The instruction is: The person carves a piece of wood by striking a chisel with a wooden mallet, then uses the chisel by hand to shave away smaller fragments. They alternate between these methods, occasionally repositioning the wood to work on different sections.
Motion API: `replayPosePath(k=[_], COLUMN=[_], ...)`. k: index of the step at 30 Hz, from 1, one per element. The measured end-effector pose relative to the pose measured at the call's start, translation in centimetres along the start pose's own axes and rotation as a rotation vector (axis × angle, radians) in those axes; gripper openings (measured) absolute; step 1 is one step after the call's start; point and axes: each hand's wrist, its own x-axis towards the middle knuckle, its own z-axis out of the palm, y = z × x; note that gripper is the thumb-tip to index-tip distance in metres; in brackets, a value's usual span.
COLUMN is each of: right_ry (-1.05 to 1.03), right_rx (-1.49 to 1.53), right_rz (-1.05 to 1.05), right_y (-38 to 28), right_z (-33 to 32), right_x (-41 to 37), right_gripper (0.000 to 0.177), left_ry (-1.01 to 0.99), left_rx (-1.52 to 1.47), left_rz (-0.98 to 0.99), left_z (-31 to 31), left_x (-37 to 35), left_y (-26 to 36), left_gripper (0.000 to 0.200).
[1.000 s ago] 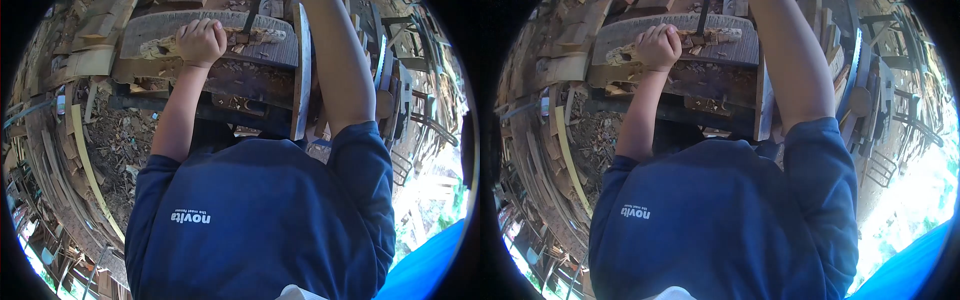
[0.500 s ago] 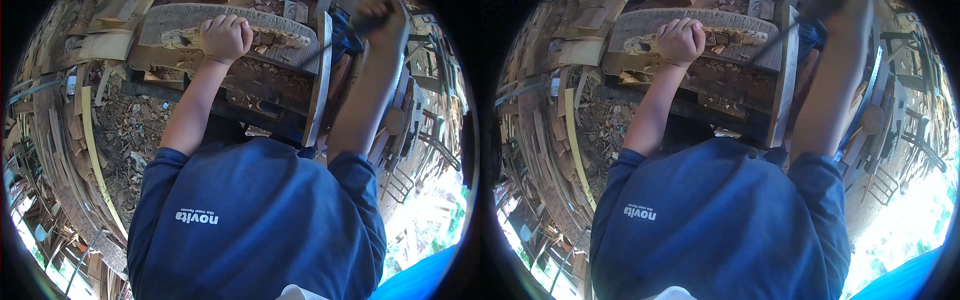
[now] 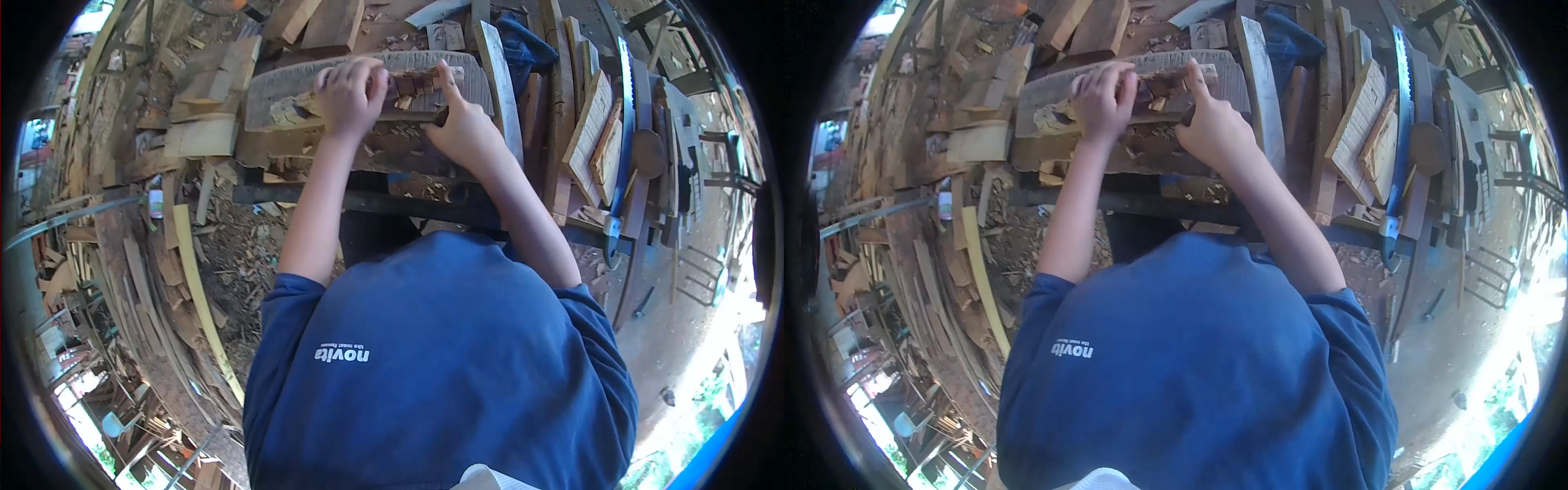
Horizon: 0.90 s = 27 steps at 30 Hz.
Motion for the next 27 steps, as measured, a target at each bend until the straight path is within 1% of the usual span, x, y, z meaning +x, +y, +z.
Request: replayPosePath(k=[1, 2, 3, 4, 5, 6, 8, 12, 15, 17, 20, 22, 23, 24, 25, 26, 27], right_ry=[-0.011, 0.006, -0.014, -0.034, 0.011, 0.025, 0.026, 0.048, 0.036, 0.040, 0.032, 0.034, 0.034, 0.034, 0.033, 0.033, 0.034], right_rx=[-0.077, -0.055, -0.083, -0.112, -0.108, -0.092, -0.138, -0.145, -0.147, -0.112, -0.132, -0.141, -0.147, -0.149, -0.159, -0.168, -0.169], right_rz=[0.042, 0.040, 0.041, 0.045, -0.007, 0.000, -0.010, -0.010, -0.018, -0.011, 0.006, 0.003, 0.002, -0.001, 0.009, 0.020, 0.018], right_y=[-0.2, -0.4, -0.4, -0.3, 0.1, 0.2, 0.4, 0.5, 0.5, 0.8, 0.7, 0.7, 0.6, 0.5, 0.3, 0.1, 0.1], right_z=[0.4, 0.5, 0.5, 0.5, 0.8, 1.1, 1.0, 1.4, 1.4, 1.7, 1.8, 1.8, 1.8, 1.7, 1.5, 1.4, 1.4], right_x=[0.1, 0.2, 0.2, 0.2, 0.1, 0.2, 0.2, 0.1, 0.0, 0.1, 0.2, 0.1, 0.1, 0.1, 0.0, 0.0, 0.0], right_gripper=[0.097, 0.097, 0.100, 0.103, 0.102, 0.102, 0.103, 0.103, 0.103, 0.109, 0.109, 0.109, 0.109, 0.109, 0.105, 0.102, 0.102], left_ry=[0.021, 0.041, 0.037, -0.016, -0.071, -0.075, -0.103, -0.029, 0.005, 0.016, 0.015, -0.006, -0.003, -0.086, -0.169, -0.166, -0.115], left_rx=[0.003, 0.005, 0.012, 0.036, 0.059, 0.060, -0.034, -0.125, -0.151, -0.182, -0.265, -0.375, -0.374, -0.376, -0.377, -0.376, -0.309], left_rz=[0.074, 0.149, 0.175, 0.177, 0.177, 0.199, 0.150, 0.110, 0.099, 0.085, 0.111, 0.045, 0.044, -0.113, -0.269, -0.270, -0.283], left_z=[-0.5, -0.7, -0.8, -0.7, -0.5, -0.3, 0.1, 1.0, 0.6, 0.5, 0.4, 0.2, -0.1, -0.4, -0.6, -0.4, 0.0], left_x=[0.3, 0.5, 0.7, 0.5, 0.3, 0.2, 0.2, -0.3, -0.3, -0.1, 0.3, 0.7, 0.9, 1.1, 1.2, 1.2, 1.4], left_y=[0.6, 1.1, 1.8, 2.3, 2.6, 2.7, 3.0, 2.9, 3.3, 3.1, 2.6, 2.8, 3.1, 3.7, 4.2, 4.5, 4.8], left_gripper=[0.018, 0.021, 0.021, 0.023, 0.026, 0.026, 0.027, 0.024, 0.020, 0.019, 0.015, 0.016, 0.016, 0.020, 0.024, 0.024, 0.028])
